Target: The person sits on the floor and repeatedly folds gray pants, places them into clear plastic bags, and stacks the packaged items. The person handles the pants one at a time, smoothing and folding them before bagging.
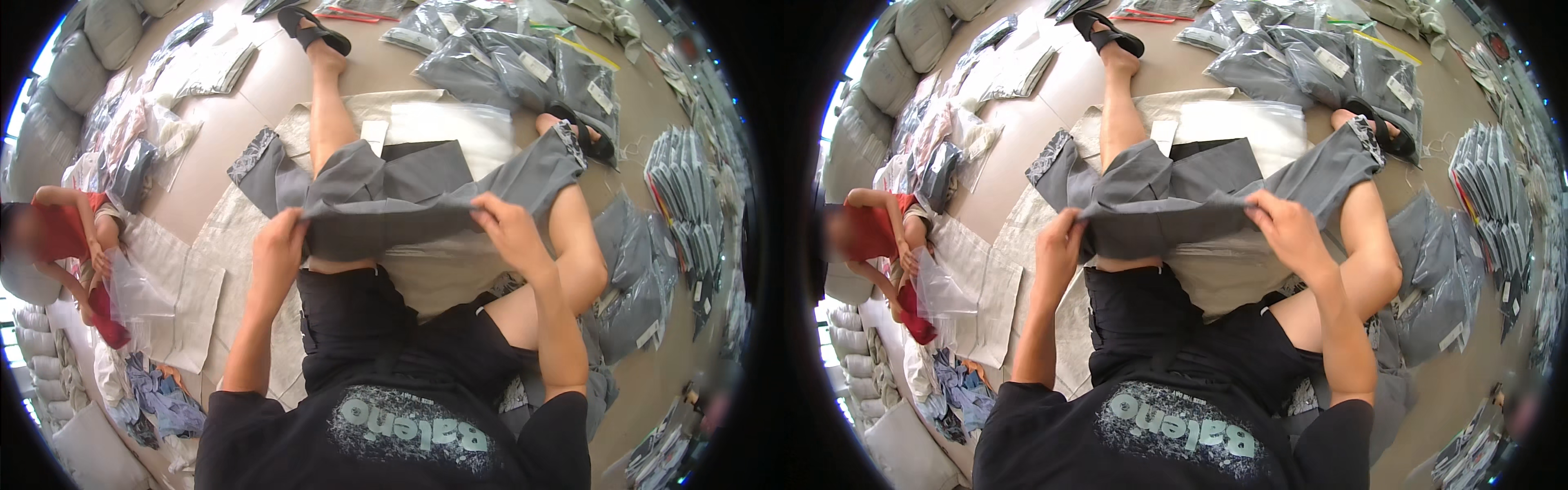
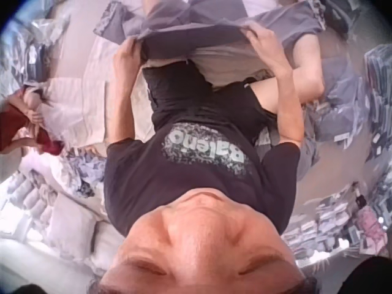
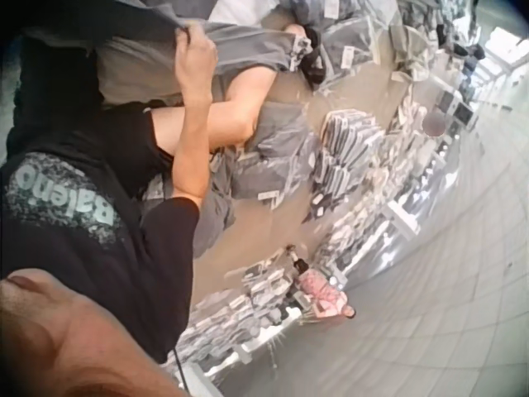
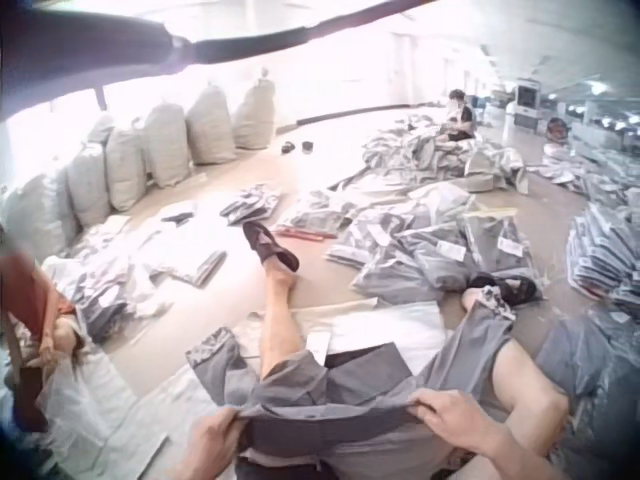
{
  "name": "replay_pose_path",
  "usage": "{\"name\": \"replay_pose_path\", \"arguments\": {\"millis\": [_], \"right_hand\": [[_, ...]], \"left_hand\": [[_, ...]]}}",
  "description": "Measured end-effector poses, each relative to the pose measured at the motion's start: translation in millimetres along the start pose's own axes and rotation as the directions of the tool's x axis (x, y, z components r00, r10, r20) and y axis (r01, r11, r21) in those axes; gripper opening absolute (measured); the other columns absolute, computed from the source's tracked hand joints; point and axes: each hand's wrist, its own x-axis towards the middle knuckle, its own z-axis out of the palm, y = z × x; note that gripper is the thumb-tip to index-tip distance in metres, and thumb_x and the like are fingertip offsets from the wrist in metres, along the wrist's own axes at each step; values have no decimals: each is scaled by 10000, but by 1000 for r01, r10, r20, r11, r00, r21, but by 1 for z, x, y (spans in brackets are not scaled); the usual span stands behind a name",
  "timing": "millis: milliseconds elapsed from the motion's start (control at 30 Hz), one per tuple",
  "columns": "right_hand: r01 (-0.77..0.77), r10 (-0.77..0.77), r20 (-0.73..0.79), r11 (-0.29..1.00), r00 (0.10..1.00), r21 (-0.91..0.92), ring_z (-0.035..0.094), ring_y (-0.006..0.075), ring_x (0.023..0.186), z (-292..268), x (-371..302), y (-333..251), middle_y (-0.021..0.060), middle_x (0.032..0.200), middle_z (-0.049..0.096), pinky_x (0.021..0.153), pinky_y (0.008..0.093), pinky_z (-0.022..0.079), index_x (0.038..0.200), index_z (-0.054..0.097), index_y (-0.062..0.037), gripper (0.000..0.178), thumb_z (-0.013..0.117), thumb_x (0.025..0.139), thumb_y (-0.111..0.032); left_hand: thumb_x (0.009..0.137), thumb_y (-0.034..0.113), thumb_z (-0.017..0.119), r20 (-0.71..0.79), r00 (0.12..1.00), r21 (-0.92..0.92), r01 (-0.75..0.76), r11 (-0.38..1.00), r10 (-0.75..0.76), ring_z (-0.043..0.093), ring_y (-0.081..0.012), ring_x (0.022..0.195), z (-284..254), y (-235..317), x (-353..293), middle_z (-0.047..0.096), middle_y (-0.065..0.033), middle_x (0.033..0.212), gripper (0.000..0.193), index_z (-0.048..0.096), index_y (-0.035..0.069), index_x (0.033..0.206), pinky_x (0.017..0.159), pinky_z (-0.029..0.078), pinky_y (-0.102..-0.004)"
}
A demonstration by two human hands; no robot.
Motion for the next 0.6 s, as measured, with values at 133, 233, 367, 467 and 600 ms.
{"name": "replay_pose_path", "arguments": {"millis": [133,233,367,467,600], "right_hand": [[221,-228,-233,974,945,-55,687,279,830,-49,38,-25,179,937,721,771,356,523,1152,683,-49,182,684,1045,-196],[279,-264,-110,946,958,165,640,101,875,-116,83,-47,22,962,739,827,294,509,1162,695,-30,206,705,1043,-198],[489,-481,-184,872,857,-7,675,86,941,-238,78,-114,5,1088,733,864,232,521,1195,735,-19,276,741,1011,-224],[445,-491,159,859,856,253,654,122,1117,-330,39,-131,67,1294,672,997,273,511,1423,572,-19,513,766,982,-195],[100,-80,192,991,978,-94,691,88,981,-295,79,-120,47,1195,734,849,241,544,1279,696,8,424,778,993,-294]], "left_hand": [[1079,123,599,-277,961,-140,-38,989,-3,626,-467,750,0,26,51,627,-271,852,122,634,7,1076,662,489,-453],[1053,163,662,-278,870,162,-374,913,406,658,-448,677,-41,18,117,642,-222,755,101,615,79,1084,562,471,-496],[999,243,757,-113,634,483,-638,600,765,671,-308,596,-158,66,188,647,-144,695,142,704,121,1051,559,508,-409],[1027,245,716,-381,678,66,-658,750,629,709,-175,693,-206,132,189,705,-144,806,186,748,100,1139,644,529,-346],[1050,298,701,78,787,250,-609,753,612,546,-91,733,-173,122,243,642,-58,788,286,715,14,1018,707,486,-307]]}}
